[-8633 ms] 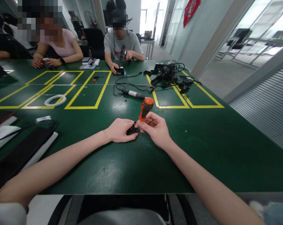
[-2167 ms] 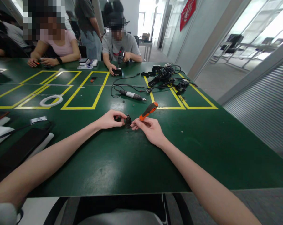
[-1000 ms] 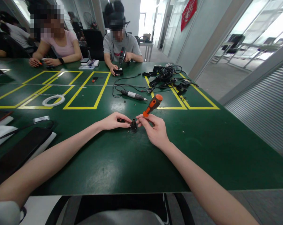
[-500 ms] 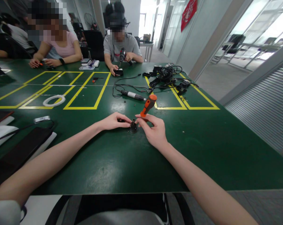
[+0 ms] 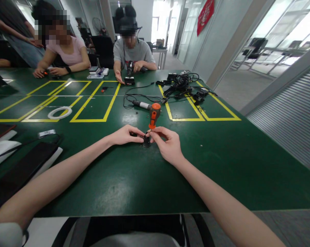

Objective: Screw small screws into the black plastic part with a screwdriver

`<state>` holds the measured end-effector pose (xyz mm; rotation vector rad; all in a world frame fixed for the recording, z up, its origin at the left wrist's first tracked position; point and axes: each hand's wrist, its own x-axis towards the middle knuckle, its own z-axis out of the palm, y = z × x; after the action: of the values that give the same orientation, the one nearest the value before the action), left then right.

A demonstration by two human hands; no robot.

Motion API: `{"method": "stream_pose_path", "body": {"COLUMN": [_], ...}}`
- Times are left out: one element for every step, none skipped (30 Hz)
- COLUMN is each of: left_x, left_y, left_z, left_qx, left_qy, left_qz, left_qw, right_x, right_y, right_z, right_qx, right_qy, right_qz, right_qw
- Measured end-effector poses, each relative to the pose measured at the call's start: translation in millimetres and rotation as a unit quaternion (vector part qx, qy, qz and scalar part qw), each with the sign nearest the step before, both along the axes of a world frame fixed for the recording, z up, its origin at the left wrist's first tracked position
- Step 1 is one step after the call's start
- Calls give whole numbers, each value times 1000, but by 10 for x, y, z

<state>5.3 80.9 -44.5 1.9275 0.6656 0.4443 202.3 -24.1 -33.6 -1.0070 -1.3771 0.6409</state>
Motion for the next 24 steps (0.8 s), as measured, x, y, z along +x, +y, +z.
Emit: {"method": "stream_pose_path", "body": {"left_x": [1, 1, 0, -1, -2, -3, -4, -5, -6, -7, -7, -8, -8, -9, -11, -13, -15, -17, -18, -19, -19, -18, -17, -16], "left_y": [5, 10, 14, 18, 21, 23, 25, 27, 30, 32, 35, 38, 40, 43, 45, 46, 47, 48, 49, 50, 52, 53, 55, 57], "left_z": [-6, -11, -15, -18, -20, -22, -24, -26, -29, -33, -37, -40, -43, -45, -45, -43, -40, -34, -28, -21, -14, -8, -3, 0], "left_qx": [-5, -11, -16, -21, -25, -28, -28, -27, -25, -22, -20, -18, -16, -14, -11, -7, -4, -1, 0, -2, -10, -23, -40, -58], "left_qy": [-2, -5, -7, -10, -11, -11, -11, -11, -10, -10, -10, -11, -11, -10, -8, -6, -4, -2, -2, -5, -10, -17, -25, -34], "left_qz": [-3, -5, -6, -5, -4, -3, -1, 0, 0, -1, -3, -5, -6, -7, -7, -6, -6, -6, -7, -6, -4, -2, 1, 3], "left_qw": [1000, 1000, 1000, 1000, 1000, 1000, 1000, 1000, 1000, 1000, 1000, 1000, 1000, 1000, 1000, 1000, 1000, 1000, 1000, 1000, 1000, 1000, 999, 998], "right_x": [4, 8, 12, 16, 20, 21, 22, 20, 17, 13, 8, 2, -3, -8, -12, -15, -17, -18, -19, -20, -21, -23, -25, -28], "right_y": [-2, -4, -6, -7, -6, -4, 0, 5, 10, 15, 20, 25, 29, 33, 37, 42, 48, 54, 60, 67, 73, 77, 80, 80], "right_z": [-2, -3, -3, -3, -3, -4, -6, -8, -9, -11, -12, -12, -12, -13, -14, -17, -22, -27, -34, -40, -45, -48, -47, -44], "right_qx": [1, 2, 4, 6, 7, 8, 8, 8, 10, 11, 12, 13, 15, 17, 18, 19, 20, 20, 19, 19, 22, 27, 36, 47], "right_qy": [-7, -14, -19, -22, -23, -21, -18, -16, -15, -14, -16, -19, -23, -28, -32, -35, -37, -38, -38, -39, -39, -36, -31, -25], "right_qz": [-8, -20, -35, -49, -61, -71, -77, -81, -84, -88, -93, -99, -104, -109, -113, -116, -119, -121, -123, -123, -120, -111, -97, -80], "right_qw": [1000, 1000, 999, 999, 998, 997, 997, 997, 996, 996, 995, 995, 994, 994, 993, 992, 992, 992, 991, 991, 992, 993, 994, 995]}}
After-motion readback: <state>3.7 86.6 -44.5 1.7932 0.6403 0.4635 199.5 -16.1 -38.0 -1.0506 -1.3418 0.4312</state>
